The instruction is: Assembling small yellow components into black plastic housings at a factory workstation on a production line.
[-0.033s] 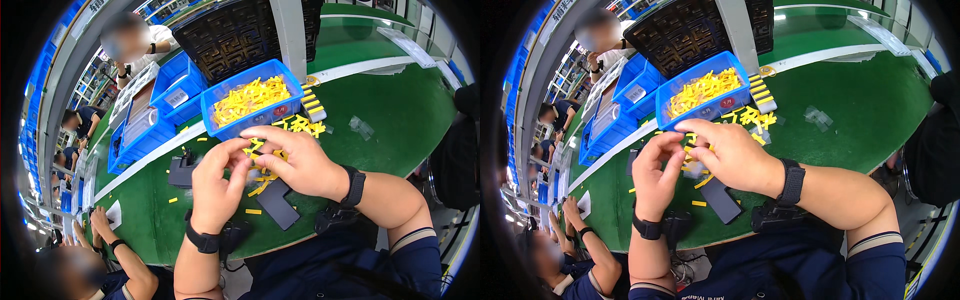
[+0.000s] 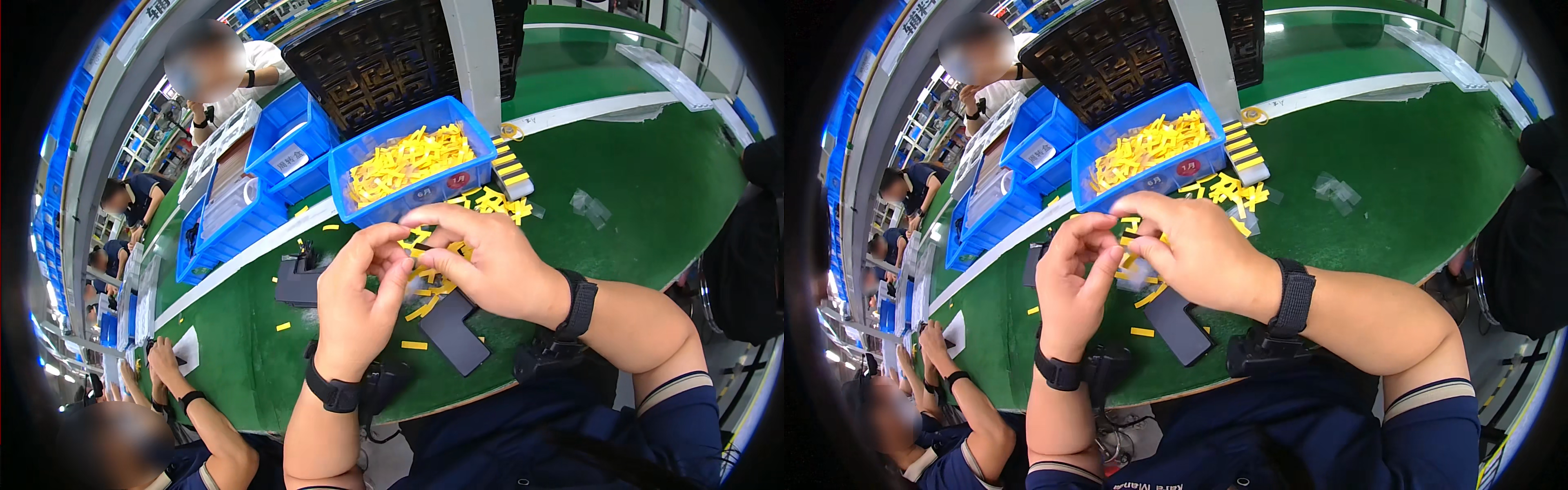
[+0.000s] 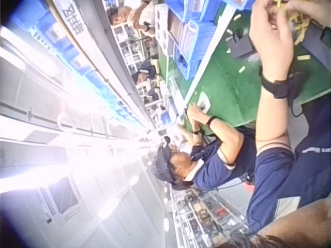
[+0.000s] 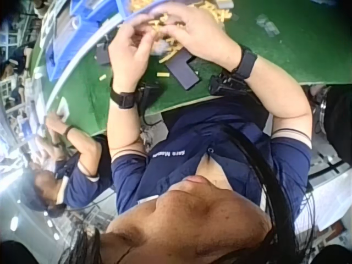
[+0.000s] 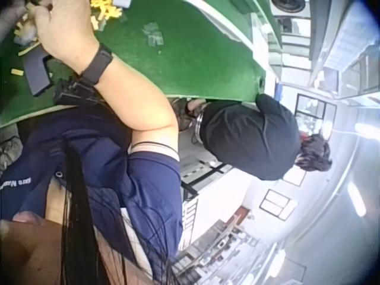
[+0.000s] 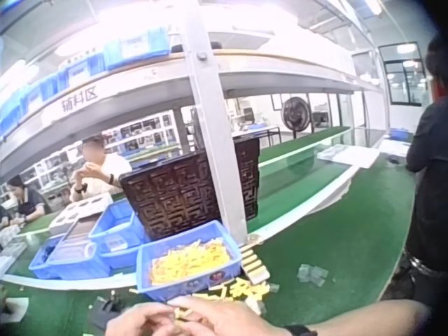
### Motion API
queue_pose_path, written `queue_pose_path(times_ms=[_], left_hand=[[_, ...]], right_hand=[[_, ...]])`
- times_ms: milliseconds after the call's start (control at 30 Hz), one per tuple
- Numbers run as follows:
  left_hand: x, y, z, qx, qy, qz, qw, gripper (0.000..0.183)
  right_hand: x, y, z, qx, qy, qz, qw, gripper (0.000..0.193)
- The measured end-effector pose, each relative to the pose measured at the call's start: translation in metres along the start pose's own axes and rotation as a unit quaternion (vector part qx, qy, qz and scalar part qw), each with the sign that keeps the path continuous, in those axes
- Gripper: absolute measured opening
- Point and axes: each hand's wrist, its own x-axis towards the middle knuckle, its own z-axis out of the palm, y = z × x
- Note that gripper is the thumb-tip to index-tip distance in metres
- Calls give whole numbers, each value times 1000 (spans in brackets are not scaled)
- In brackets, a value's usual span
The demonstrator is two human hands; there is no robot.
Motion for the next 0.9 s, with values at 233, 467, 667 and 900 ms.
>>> queue_pose_path(times_ms=[233, 467, 667, 900], left_hand=[[2, -24, -2, -182, -28, -198, 963, 13], [-6, -13, 11, 247, -71, -10, 966, 26], [-17, 31, 19, 282, -233, 16, 930, 65], [-13, 9, 12, -8, -168, -136, 976, 15]], right_hand=[[5, -1, -7, -16, 76, -26, 997, 5], [12, 0, -17, -58, 124, -50, 989, 7], [11, 0, -14, -60, 100, -91, 989, 9], [7, -7, -11, -17, 82, -58, 995, 11]])
